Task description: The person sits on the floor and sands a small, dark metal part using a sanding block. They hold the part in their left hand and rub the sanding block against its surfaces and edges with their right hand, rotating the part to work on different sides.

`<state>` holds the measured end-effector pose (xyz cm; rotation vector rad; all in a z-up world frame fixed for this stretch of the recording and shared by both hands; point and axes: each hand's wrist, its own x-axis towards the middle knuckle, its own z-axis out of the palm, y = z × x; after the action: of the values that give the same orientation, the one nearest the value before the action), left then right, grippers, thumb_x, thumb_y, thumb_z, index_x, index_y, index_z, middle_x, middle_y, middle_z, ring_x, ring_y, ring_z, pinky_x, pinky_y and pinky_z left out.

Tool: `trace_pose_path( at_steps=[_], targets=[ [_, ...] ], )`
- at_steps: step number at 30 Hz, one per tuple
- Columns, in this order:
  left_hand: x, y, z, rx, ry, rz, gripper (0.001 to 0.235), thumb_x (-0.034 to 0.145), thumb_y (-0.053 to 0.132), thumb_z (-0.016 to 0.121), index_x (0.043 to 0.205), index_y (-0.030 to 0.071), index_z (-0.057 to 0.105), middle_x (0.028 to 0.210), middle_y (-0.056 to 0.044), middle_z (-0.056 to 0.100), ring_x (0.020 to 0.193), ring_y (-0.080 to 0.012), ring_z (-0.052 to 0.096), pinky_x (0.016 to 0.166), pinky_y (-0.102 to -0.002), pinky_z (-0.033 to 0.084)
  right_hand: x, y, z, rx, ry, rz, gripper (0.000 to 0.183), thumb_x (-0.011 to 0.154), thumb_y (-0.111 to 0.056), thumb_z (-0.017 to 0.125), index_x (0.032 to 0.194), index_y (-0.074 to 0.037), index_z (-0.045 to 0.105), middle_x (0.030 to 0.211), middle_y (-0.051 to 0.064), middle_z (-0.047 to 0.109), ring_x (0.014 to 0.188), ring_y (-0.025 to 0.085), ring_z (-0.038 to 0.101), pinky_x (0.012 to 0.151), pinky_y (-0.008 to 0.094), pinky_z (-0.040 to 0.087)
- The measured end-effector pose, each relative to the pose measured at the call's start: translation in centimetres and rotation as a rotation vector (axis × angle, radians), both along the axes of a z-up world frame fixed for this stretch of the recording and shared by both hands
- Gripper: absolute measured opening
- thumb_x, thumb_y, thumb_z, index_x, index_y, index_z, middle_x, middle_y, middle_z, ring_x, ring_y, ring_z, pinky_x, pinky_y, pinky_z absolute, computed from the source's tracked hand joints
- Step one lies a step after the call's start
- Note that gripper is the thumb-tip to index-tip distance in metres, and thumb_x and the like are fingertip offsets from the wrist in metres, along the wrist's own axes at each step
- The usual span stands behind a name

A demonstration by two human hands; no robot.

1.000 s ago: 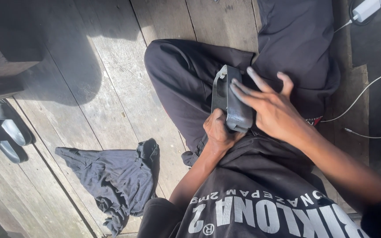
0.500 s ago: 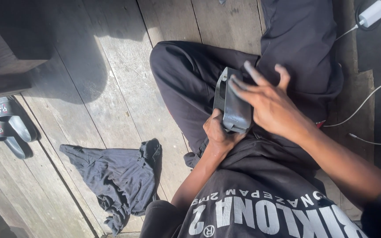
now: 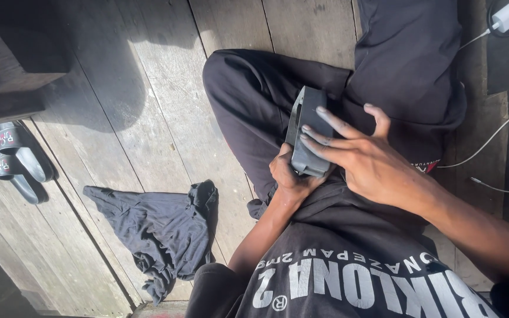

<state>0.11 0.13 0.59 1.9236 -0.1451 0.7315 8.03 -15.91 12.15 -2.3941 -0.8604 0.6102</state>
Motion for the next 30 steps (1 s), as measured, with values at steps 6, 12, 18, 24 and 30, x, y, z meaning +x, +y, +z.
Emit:
trace_pose_path(
  at_steps=[6,12,18,24,30],
  targets=[
    [-0.2,-0.4,-0.6,-0.003,-0.028,-0.043,0.043,0.08,0.022,0.083,0.078,-0.002,0.047,0.062,-0.013,0.043,0.042,-0.032,0.046,0.039,-0.038,0.039,2.3,-0.8,-6.3,-0.061,-0.054,-0.109,0.075,0.076,0.014,0.049,0.144,-0.015,0.06,0.15,0.0,0.061,0.158,0.026,0.031,0.101,0.073,0.012],
    [0.2,-0.1,-0.2,0.155,-0.064,0.114,0.035,0.085,0.016,0.078,0.086,-0.003,0.049,0.063,-0.017,0.05,0.045,-0.028,0.049,0.043,-0.031,0.041,-0.9,0.0,-0.1,0.032,-0.044,0.055,0.073,0.067,0.012,0.051,0.131,-0.018,0.066,0.147,-0.004,0.062,0.155,0.021,0.033,0.103,0.07,0.013],
    [0.1,-0.2,0.1,0.038,-0.036,0.033,0.043,0.077,0.028,0.082,0.078,0.0,0.05,0.062,-0.01,0.048,0.042,-0.0239,0.046,0.043,-0.03,0.041,3.2,-0.9,-9.4,-0.054,-0.057,-0.131,0.076,0.075,0.018,0.05,0.144,-0.012,0.061,0.143,0.006,0.067,0.158,0.029,0.032,0.103,0.072,0.011],
    [-0.5,-0.6,-1.3,0.122,0.044,0.204,0.053,0.069,0.033,0.09,0.082,0.0,0.05,0.068,-0.012,0.053,0.049,-0.0237,0.054,0.052,-0.028,0.048,0.5,0.1,-1.6,0.017,-0.036,-0.01,0.073,0.073,0.014,0.048,0.136,-0.019,0.063,0.149,-0.003,0.061,0.156,0.024,0.032,0.102,0.07,0.015],
    [-0.2,-0.5,-1.5,0.12,0.018,0.143,0.058,0.067,0.036,0.091,0.083,0.0,0.049,0.066,-0.012,0.051,0.046,-0.0272,0.054,0.051,-0.029,0.049,2.1,-0.2,-5.4,0.024,-0.053,-0.136,0.075,0.078,0.016,0.046,0.145,-0.013,0.058,0.146,0.005,0.064,0.157,0.029,0.032,0.102,0.072,0.014]
  ],
)
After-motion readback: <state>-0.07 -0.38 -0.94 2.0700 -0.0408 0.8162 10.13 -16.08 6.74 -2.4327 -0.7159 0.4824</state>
